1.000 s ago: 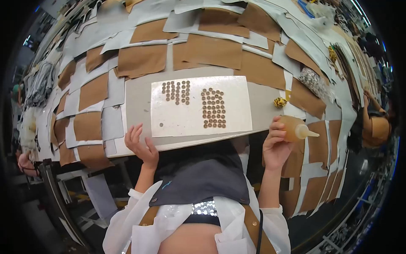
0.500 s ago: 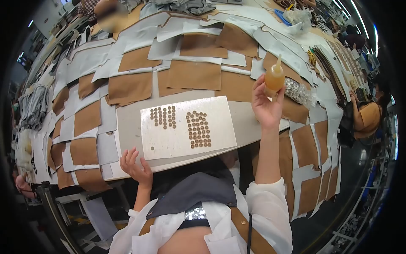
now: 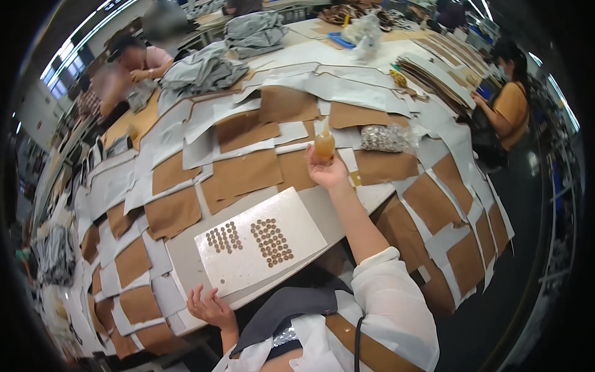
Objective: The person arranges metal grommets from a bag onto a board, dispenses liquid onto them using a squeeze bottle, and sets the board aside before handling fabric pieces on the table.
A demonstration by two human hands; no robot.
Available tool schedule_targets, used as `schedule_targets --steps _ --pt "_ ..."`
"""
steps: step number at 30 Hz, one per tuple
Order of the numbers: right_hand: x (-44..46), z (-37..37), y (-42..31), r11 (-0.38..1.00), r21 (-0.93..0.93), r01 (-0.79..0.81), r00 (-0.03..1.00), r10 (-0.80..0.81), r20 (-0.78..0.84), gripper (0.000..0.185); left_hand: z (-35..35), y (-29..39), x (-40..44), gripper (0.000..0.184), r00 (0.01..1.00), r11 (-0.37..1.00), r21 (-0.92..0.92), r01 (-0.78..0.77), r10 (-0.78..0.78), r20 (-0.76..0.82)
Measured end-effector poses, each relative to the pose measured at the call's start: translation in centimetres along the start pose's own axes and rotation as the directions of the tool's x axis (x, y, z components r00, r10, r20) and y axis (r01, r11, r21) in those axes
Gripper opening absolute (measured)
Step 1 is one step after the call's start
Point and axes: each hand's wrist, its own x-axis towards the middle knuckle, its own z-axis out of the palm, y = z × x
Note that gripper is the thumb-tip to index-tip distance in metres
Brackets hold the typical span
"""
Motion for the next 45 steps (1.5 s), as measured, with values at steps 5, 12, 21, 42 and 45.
schedule_targets --steps 5,12,21,42,45 --pt "-7.6 1.9 -1.3 0.777 -0.567 0.273 0.961 -0.189 0.202 0.04 -0.1 0.1 0.2 0.014 1.0 1.0 -0.01 -0.012 0.012 0.02" --pt "-14.1 3.7 -26.3 -0.697 -0.636 0.331 0.233 -0.593 0.771 0.036 -0.2 -0.4 -0.1 0.013 0.999 1.0 -0.018 0.023 -0.022 0.049" --pt "-9.2 5.3 -30.5 -0.862 -0.487 0.139 0.491 -0.367 0.79 0.018 -0.4 0.4 0.2 0.014 0.995 0.996 -0.01 0.093 -0.092 0.048" --pt "-8.5 5.7 -27.3 -0.974 -0.189 -0.126 0.581 -0.227 0.781 0.016 -0.2 0.3 0.0 0.015 0.996 0.996 -0.037 0.08 -0.079 0.042" --pt "-8.0 5.6 -26.7 -0.977 -0.163 -0.137 0.535 -0.212 0.818 0.012 -0.2 0.2 -0.2 0.015 0.997 0.997 -0.031 0.067 -0.065 0.04"
